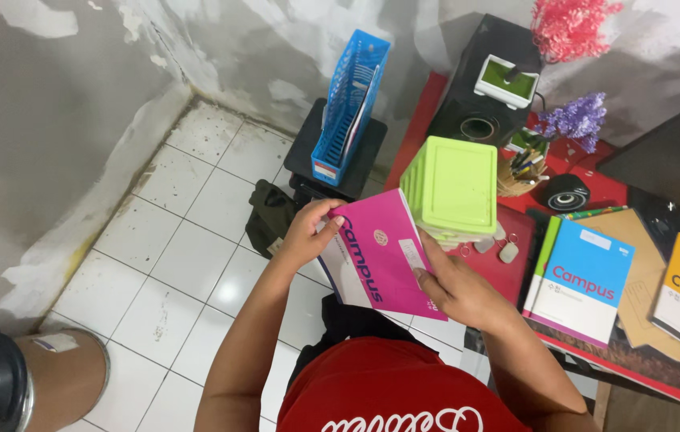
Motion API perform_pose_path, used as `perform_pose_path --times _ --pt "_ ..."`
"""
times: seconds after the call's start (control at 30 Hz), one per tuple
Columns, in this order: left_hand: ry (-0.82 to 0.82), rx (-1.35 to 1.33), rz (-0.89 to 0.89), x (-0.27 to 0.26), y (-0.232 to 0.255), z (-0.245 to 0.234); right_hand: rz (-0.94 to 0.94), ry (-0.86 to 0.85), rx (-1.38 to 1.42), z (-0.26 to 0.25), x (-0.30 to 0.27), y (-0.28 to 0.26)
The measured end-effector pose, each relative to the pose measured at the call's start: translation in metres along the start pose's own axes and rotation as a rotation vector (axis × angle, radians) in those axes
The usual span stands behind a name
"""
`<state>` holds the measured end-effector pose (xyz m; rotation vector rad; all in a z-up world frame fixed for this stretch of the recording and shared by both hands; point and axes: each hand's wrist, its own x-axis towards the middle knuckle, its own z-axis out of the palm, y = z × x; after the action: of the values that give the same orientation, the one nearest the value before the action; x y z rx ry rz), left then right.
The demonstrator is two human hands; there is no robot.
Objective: The person organizes a stack of colorful notebooks on a red desk. They pick up each notebook individually, briefly flip through the pages, and place them into a blue plastic basket located to the left of the desk. The process is repeated for several notebooks of different colors.
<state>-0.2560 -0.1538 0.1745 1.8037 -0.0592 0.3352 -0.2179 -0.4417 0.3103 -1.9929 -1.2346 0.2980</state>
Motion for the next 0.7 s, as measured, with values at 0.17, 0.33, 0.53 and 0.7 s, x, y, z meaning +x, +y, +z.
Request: perform_pose_path --times 0.17,0.33,0.53,0.7 --pt "0.130 -0.006 0.036 0.044 -0.007 -0.025 0.550 -0.047 0.031 -0.005 0.056 0.012" --pt "0.211 -0.034 -0.065 0.099 -0.038 -0.038 0.519 0.066 -0.076 -0.003 0.094 0.031" --pt "0.096 0.166 -0.197 0.168 -0.075 -0.021 0.587 0.153 -0.138 -0.012 0.126 0.033" --pt "-0.059 0.426 -0.231 0.218 -0.115 -0.009 0.608 0.232 -0.222 -0.004 0.147 0.038"
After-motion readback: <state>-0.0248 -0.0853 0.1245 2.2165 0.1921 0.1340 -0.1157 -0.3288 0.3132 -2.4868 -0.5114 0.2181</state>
